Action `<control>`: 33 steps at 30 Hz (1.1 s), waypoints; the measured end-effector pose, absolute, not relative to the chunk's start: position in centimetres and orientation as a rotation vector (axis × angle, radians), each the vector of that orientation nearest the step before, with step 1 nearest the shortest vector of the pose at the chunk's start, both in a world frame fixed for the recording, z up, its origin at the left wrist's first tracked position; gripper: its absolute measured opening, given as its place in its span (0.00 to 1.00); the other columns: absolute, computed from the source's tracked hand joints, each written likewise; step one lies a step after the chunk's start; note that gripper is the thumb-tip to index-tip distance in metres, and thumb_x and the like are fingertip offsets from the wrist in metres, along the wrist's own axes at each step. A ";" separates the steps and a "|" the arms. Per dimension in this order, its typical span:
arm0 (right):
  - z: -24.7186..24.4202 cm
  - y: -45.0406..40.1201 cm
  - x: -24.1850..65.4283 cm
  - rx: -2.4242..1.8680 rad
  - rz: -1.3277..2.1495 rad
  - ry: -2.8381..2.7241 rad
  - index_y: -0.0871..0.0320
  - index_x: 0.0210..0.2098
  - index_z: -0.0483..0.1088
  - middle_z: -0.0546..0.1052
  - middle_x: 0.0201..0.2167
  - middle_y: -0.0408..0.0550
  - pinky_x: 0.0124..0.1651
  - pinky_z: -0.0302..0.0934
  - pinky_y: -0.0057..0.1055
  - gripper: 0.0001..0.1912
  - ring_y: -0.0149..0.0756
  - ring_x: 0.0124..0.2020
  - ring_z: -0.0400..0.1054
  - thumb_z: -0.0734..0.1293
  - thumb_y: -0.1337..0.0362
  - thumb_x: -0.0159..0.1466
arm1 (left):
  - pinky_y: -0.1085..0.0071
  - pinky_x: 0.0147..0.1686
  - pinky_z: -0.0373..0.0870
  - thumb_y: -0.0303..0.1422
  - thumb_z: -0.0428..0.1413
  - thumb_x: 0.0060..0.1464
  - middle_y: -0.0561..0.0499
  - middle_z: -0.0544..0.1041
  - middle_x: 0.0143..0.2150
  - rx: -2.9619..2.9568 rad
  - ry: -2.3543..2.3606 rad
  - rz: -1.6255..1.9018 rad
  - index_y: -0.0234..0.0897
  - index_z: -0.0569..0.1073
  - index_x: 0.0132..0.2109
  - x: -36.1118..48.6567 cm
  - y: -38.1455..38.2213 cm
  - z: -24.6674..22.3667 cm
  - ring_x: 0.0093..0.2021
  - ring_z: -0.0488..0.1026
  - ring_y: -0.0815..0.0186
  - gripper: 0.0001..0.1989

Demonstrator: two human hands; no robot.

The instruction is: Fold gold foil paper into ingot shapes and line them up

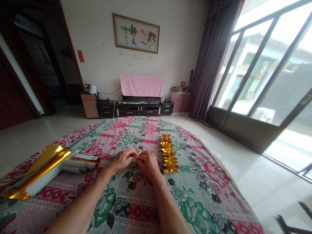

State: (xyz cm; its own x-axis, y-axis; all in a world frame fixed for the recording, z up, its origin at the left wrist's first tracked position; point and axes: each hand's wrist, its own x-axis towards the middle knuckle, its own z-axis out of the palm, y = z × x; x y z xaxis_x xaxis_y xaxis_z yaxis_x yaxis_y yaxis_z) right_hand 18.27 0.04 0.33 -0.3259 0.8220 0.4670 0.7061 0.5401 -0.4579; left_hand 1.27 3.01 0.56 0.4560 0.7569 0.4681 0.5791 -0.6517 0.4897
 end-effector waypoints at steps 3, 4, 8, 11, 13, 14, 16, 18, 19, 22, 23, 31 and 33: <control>0.6 -0.2 17.8 -1.212 0.208 -2.082 0.53 0.35 0.75 0.74 0.37 0.44 0.46 0.58 0.27 0.09 0.31 0.40 0.67 0.63 0.66 0.61 | 0.69 0.45 0.63 0.23 0.49 0.48 0.52 0.75 0.36 2.452 1.145 0.971 0.38 0.72 0.36 1.2 3.1 0.5 0.40 0.69 0.66 0.10; 0.6 -0.2 17.7 -1.194 0.218 -2.071 0.53 0.35 0.74 0.74 0.37 0.45 0.45 0.58 0.27 0.09 0.31 0.40 0.67 0.62 0.66 0.61 | 0.69 0.45 0.63 0.23 0.49 0.49 0.52 0.75 0.37 2.451 1.144 0.968 0.39 0.72 0.37 1.2 3.1 0.4 0.40 0.69 0.66 0.10; 0.4 0.0 17.5 -1.069 0.309 -2.029 0.54 0.38 0.73 0.74 0.37 0.46 0.45 0.60 0.27 0.12 0.32 0.40 0.67 0.62 0.71 0.58 | 0.69 0.46 0.63 0.23 0.49 0.49 0.51 0.75 0.38 2.442 1.139 0.957 0.38 0.72 0.37 1.1 3.2 0.3 0.41 0.69 0.65 0.10; 0.1 0.3 17.7 -0.989 0.361 -2.026 0.54 0.42 0.72 0.73 0.39 0.46 0.45 0.60 0.28 0.23 0.32 0.41 0.67 0.59 0.79 0.51 | 0.68 0.45 0.64 0.24 0.49 0.49 0.51 0.75 0.37 2.437 1.140 0.947 0.38 0.72 0.37 1.1 3.3 0.3 0.41 0.69 0.65 0.10; 0.0 0.4 17.7 -0.973 0.368 -2.022 0.54 0.44 0.71 0.73 0.39 0.46 0.45 0.60 0.28 0.28 0.32 0.41 0.67 0.57 0.82 0.48 | 0.68 0.45 0.64 0.24 0.49 0.49 0.51 0.76 0.38 2.429 1.146 0.946 0.38 0.73 0.39 1.0 3.4 0.3 0.41 0.69 0.64 0.11; 0.0 0.4 17.7 -0.976 0.367 -2.019 0.55 0.43 0.71 0.73 0.39 0.46 0.45 0.60 0.28 0.28 0.32 0.41 0.67 0.56 0.82 0.48 | 0.68 0.46 0.64 0.24 0.49 0.49 0.50 0.76 0.39 2.424 1.151 0.948 0.38 0.73 0.40 1.0 3.4 0.2 0.42 0.69 0.64 0.12; 0.1 0.3 17.7 -0.987 0.367 -2.023 0.55 0.39 0.72 0.73 0.37 0.46 0.45 0.60 0.28 0.22 0.32 0.40 0.67 0.57 0.80 0.50 | 0.68 0.47 0.64 0.24 0.49 0.49 0.50 0.75 0.41 2.415 1.162 0.950 0.38 0.72 0.42 1.0 3.4 0.1 0.44 0.69 0.64 0.14; 0.3 0.2 17.6 -0.993 0.366 -2.041 0.56 0.34 0.73 0.73 0.36 0.46 0.45 0.60 0.27 0.16 0.32 0.39 0.67 0.59 0.78 0.53 | 0.67 0.48 0.63 0.23 0.49 0.48 0.50 0.75 0.43 2.414 1.172 0.954 0.38 0.72 0.44 1.0 3.4 0.0 0.44 0.69 0.64 0.16; 0.4 0.1 17.6 -0.996 0.361 -2.052 0.56 0.33 0.73 0.73 0.35 0.46 0.45 0.59 0.27 0.14 0.31 0.39 0.67 0.60 0.77 0.54 | 0.67 0.48 0.63 0.23 0.49 0.48 0.50 0.75 0.43 2.416 1.176 0.956 0.38 0.72 0.44 1.0 3.4 0.0 0.45 0.69 0.64 0.16; 0.6 0.0 17.7 -1.037 0.315 -2.086 0.56 0.32 0.73 0.73 0.36 0.46 0.45 0.58 0.26 0.12 0.30 0.38 0.66 0.61 0.74 0.57 | 0.67 0.48 0.64 0.23 0.49 0.49 0.50 0.76 0.43 2.423 1.184 0.956 0.38 0.72 0.44 1.1 3.3 0.1 0.45 0.69 0.64 0.15; 0.6 0.0 17.8 -1.061 0.292 -2.098 0.56 0.32 0.74 0.73 0.36 0.46 0.45 0.58 0.26 0.11 0.30 0.39 0.66 0.61 0.73 0.57 | 0.67 0.48 0.64 0.23 0.49 0.49 0.50 0.76 0.43 2.422 1.189 0.955 0.38 0.72 0.44 1.1 3.3 0.1 0.45 0.69 0.64 0.15; 0.5 0.1 17.7 -1.294 0.215 -2.047 0.55 0.34 0.74 0.72 0.33 0.45 0.41 0.57 0.25 0.07 0.31 0.37 0.66 0.64 0.65 0.59 | 0.68 0.48 0.64 0.23 0.50 0.47 0.50 0.75 0.43 2.425 1.200 0.967 0.39 0.72 0.44 1.1 3.3 0.0 0.45 0.69 0.65 0.16; 0.5 0.1 17.5 -1.339 0.210 -2.016 0.55 0.32 0.74 0.72 0.33 0.45 0.41 0.56 0.24 0.06 0.31 0.36 0.66 0.65 0.64 0.59 | 0.68 0.48 0.64 0.22 0.50 0.48 0.50 0.76 0.42 2.435 1.186 0.973 0.38 0.72 0.43 1.1 3.3 0.0 0.44 0.69 0.65 0.15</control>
